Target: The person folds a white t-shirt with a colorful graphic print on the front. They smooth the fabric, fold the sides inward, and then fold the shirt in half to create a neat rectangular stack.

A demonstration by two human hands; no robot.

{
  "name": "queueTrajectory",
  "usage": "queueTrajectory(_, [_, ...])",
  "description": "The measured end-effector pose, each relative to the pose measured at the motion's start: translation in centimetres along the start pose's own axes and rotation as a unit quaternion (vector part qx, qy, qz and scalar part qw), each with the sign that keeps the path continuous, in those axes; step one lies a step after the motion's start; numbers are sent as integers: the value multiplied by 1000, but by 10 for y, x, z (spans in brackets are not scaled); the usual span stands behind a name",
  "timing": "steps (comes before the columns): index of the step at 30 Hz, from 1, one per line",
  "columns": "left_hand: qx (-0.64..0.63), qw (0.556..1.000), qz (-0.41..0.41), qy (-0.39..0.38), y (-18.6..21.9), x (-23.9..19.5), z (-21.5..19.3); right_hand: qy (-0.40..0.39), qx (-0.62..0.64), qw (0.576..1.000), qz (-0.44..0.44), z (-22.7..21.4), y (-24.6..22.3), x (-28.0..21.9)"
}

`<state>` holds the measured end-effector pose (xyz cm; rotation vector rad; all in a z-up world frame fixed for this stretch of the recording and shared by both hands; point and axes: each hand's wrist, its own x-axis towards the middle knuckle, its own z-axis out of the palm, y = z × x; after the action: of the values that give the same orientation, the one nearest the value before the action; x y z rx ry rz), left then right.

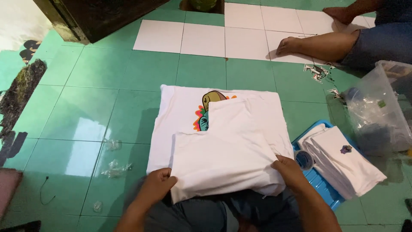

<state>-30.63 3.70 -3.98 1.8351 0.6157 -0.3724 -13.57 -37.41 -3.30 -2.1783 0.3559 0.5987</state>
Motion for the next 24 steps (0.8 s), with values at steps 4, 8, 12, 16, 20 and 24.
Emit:
queueTrajectory(4, [8, 999, 30, -22, -20, 13, 3, -11, -121, 991, -56, 1, 14, 8])
queueTrajectory(8, [13, 998, 17, -57, -3, 8, 1, -22, -94, 992, -84, 0, 19, 9])
queueTrajectory(12, [20, 999, -27, -19, 52, -6, -3, -3, -304, 945, -122, -6, -26, -12])
queueTrajectory(16, [63, 997, -13, 46, 72, 23, -15, 34, -217, 969, -112, -7, -86, -26])
queueTrajectory(20, [47, 994, 1, 103, 88, 43, -14, 69, -165, 975, -133, 9, -87, 23])
queueTrajectory(24, [31, 988, 20, 147, 87, 55, -4, 101, -136, 977, -127, 23, -88, 42])
